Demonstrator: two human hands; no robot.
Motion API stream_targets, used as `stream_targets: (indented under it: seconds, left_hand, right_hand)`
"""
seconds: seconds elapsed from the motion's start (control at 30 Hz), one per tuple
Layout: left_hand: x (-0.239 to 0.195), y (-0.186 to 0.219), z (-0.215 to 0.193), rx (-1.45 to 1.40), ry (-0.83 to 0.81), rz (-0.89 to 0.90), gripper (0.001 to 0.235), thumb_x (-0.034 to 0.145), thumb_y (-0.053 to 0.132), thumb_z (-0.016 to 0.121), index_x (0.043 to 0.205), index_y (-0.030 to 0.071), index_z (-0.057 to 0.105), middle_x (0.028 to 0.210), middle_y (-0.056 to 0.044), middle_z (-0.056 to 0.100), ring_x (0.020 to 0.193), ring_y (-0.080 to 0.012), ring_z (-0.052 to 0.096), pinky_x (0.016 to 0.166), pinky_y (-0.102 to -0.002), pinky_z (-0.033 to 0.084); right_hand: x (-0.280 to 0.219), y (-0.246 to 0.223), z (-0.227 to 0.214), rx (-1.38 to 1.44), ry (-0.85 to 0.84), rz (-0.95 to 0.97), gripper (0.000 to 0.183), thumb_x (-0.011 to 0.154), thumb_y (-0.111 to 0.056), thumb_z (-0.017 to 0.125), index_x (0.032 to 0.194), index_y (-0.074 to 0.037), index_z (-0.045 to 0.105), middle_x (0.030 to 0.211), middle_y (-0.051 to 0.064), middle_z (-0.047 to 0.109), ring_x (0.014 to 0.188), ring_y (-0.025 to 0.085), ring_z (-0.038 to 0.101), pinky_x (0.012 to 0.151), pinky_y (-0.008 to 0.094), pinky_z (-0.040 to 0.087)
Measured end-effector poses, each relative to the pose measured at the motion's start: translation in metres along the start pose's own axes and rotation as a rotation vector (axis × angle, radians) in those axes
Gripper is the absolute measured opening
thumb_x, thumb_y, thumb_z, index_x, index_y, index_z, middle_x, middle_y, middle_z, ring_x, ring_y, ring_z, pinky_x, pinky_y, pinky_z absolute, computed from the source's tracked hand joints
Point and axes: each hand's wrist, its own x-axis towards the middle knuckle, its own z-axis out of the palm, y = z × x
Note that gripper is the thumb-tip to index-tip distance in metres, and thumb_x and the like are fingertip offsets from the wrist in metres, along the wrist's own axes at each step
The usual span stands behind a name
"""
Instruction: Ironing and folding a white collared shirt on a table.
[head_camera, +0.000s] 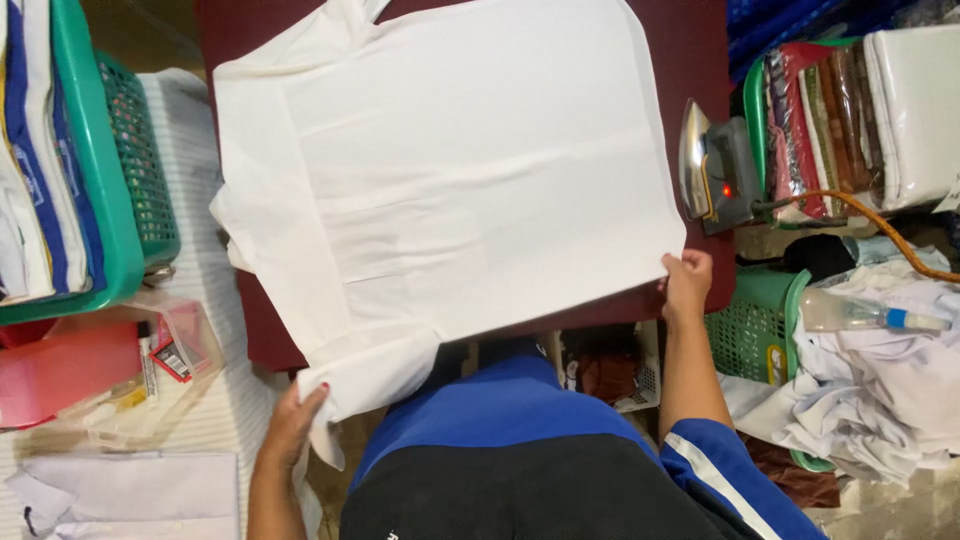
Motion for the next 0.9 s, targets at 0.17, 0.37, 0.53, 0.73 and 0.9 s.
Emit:
stream_targets:
  seconds: [0.17,0.37,0.53,0.73,0.9]
  left_hand:
    - [-0.002,0.044,-0.016,-0.146,0.091,0.167,0.037,0.098,0.028,0.063,0.125,0.002,0.066,0.101,-0.02,0.072,0.084,-0.0281,0.066,0.071,-0.043,0.054]
    - [0.02,0.101,-0.018,-0.509,0.015,0.41,0.03,0.101,0.017,0.061,0.126,0.0,0.059,0.112,-0.013,0.069,0.097,-0.0198,0.069,0.084,-0.033,0.057]
    - [0.031,0.153,-0.011,-0.527,0.07,0.507,0.029,0.105,0.016,0.058,0.128,-0.001,0.059,0.115,-0.013,0.069,0.101,-0.0194,0.067,0.088,-0.032,0.056]
    - [0.071,0.182,-0.002,-0.595,0.126,0.549,0.032,0.105,0.016,0.059,0.132,-0.002,0.059,0.123,-0.012,0.068,0.105,-0.0173,0.066,0.088,-0.029,0.053]
    - [0.105,0.189,0.008,-0.58,0.221,0.46,0.036,0.101,0.018,0.059,0.132,0.0,0.06,0.12,-0.012,0.069,0.104,-0.0195,0.067,0.089,-0.031,0.054]
  right_hand:
    - [-0.006,-0.059,0.017,0.225,-0.041,-0.152,0.037,0.091,-0.002,0.068,0.123,-0.008,0.05,0.093,0.005,0.064,0.062,0.011,0.055,0.048,0.025,0.045]
    - [0.02,-0.113,0.047,0.24,-0.106,-0.186,0.017,0.094,-0.005,0.068,0.109,-0.007,0.062,0.089,0.003,0.065,0.061,0.009,0.057,0.049,0.024,0.046]
    - [0.044,-0.152,0.086,0.273,-0.127,-0.177,0.008,0.093,-0.005,0.067,0.1,-0.007,0.064,0.082,0.003,0.064,0.057,0.01,0.058,0.047,0.024,0.048]
    - [0.068,-0.176,0.132,0.198,-0.158,-0.107,0.004,0.094,-0.002,0.064,0.095,-0.005,0.062,0.078,0.005,0.064,0.056,0.011,0.06,0.049,0.026,0.052]
    - [0.078,-0.188,0.162,0.085,-0.173,-0.032,0.005,0.096,0.0,0.06,0.096,-0.004,0.059,0.08,0.005,0.064,0.058,0.01,0.06,0.05,0.025,0.054]
